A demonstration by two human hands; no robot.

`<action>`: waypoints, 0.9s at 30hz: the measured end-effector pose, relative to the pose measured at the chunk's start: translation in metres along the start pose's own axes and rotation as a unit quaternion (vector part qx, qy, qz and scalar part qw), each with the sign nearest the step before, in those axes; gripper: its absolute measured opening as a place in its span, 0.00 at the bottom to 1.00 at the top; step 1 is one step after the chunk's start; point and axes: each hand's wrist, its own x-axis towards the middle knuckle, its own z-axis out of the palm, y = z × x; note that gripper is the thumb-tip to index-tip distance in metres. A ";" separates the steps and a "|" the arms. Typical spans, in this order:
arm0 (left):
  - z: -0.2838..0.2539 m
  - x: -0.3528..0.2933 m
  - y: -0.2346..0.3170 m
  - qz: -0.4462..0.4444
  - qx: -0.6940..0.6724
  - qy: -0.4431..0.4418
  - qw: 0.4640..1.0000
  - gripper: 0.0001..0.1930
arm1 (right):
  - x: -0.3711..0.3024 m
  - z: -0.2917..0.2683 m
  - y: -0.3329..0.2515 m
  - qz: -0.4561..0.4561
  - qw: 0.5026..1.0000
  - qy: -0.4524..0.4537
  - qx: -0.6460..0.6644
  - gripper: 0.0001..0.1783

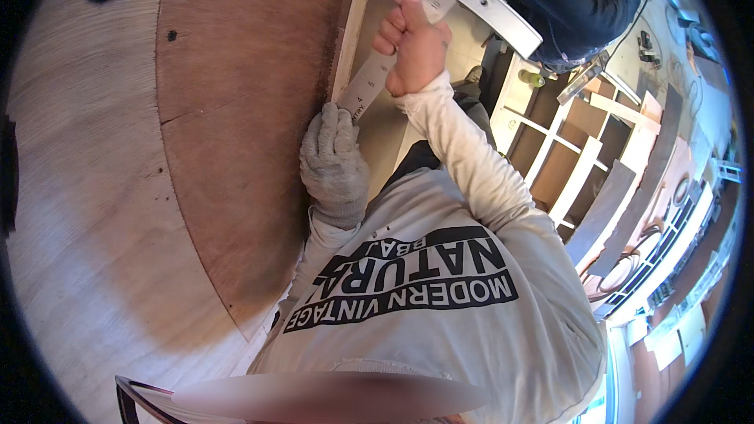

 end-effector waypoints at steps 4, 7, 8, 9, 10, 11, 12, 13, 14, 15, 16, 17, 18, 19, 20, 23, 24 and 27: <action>0.008 -0.007 -0.001 0.000 -0.003 0.027 1.000 0.17 | 0.001 -0.001 0.004 0.002 1.000 -0.006 -0.022 0.11; 0.009 -0.006 0.005 -0.017 0.005 0.014 1.000 0.16 | 0.004 0.000 0.003 -0.002 1.000 -0.015 -0.023 0.11; 0.009 -0.005 0.005 -0.017 0.019 0.018 0.999 0.17 | 0.008 0.005 0.004 0.001 0.999 -0.016 -0.029 0.11; 0.010 -0.001 0.005 -0.018 0.033 0.023 0.999 0.17 | 0.011 0.008 0.005 0.004 0.999 -0.018 -0.034 0.11; 0.011 0.003 0.005 -0.018 0.047 0.030 0.998 0.17 | 0.014 0.010 0.004 0.007 1.000 -0.019 -0.023 0.11; 0.011 0.003 0.005 -0.018 0.039 0.033 0.999 0.17 | 0.011 0.011 0.003 0.011 1.000 -0.010 -0.019 0.11; 0.011 0.000 0.005 -0.018 0.032 0.037 0.999 0.17 | 0.005 0.011 0.001 0.015 1.000 -0.001 -0.015 0.11; 0.010 -0.004 0.004 -0.020 0.025 0.040 0.999 0.18 | -0.001 0.011 0.001 0.022 1.000 0.008 -0.012 0.11; 0.009 -0.007 0.004 -0.017 0.019 0.040 0.999 0.18 | -0.004 0.006 0.000 0.015 1.000 0.008 -0.004 0.11; 0.008 -0.009 0.003 -0.013 0.014 0.040 0.999 0.18 | -0.007 -0.003 -0.002 0.008 1.000 0.008 0.004 0.10; 0.007 -0.010 0.003 -0.010 0.008 0.039 0.999 0.18 | -0.009 -0.006 -0.004 0.000 1.000 0.010 0.011 0.10; 0.007 -0.008 0.004 -0.013 0.015 0.028 0.999 0.18 | -0.006 -0.005 -0.004 0.002 1.000 0.007 -0.007 0.10; 0.007 -0.003 0.006 -0.017 0.023 0.018 0.999 0.18 | 0.001 -0.002 -0.003 0.003 1.000 0.003 -0.024 0.10; 0.005 0.001 0.007 -0.017 0.030 0.007 0.999 0.18 | 0.005 0.002 -0.004 0.002 0.999 0.002 -0.040 0.10; 0.007 0.000 0.007 -0.014 0.032 0.017 0.999 0.18 | 0.009 0.003 -0.002 0.008 1.000 -0.006 -0.025 0.11; 0.014 -0.001 0.004 -0.010 0.032 0.039 0.999 0.18 | 0.004 0.009 -0.003 0.006 0.999 0.015 -0.037 0.11; 0.014 -0.002 0.006 -0.013 0.030 0.037 0.999 0.18 | 0.005 0.010 -0.004 0.010 0.999 0.021 -0.041 0.10; 0.015 0.009 0.009 -0.025 0.045 0.028 0.998 0.18 | 0.009 0.013 -0.001 0.023 0.998 0.020 -0.050 0.09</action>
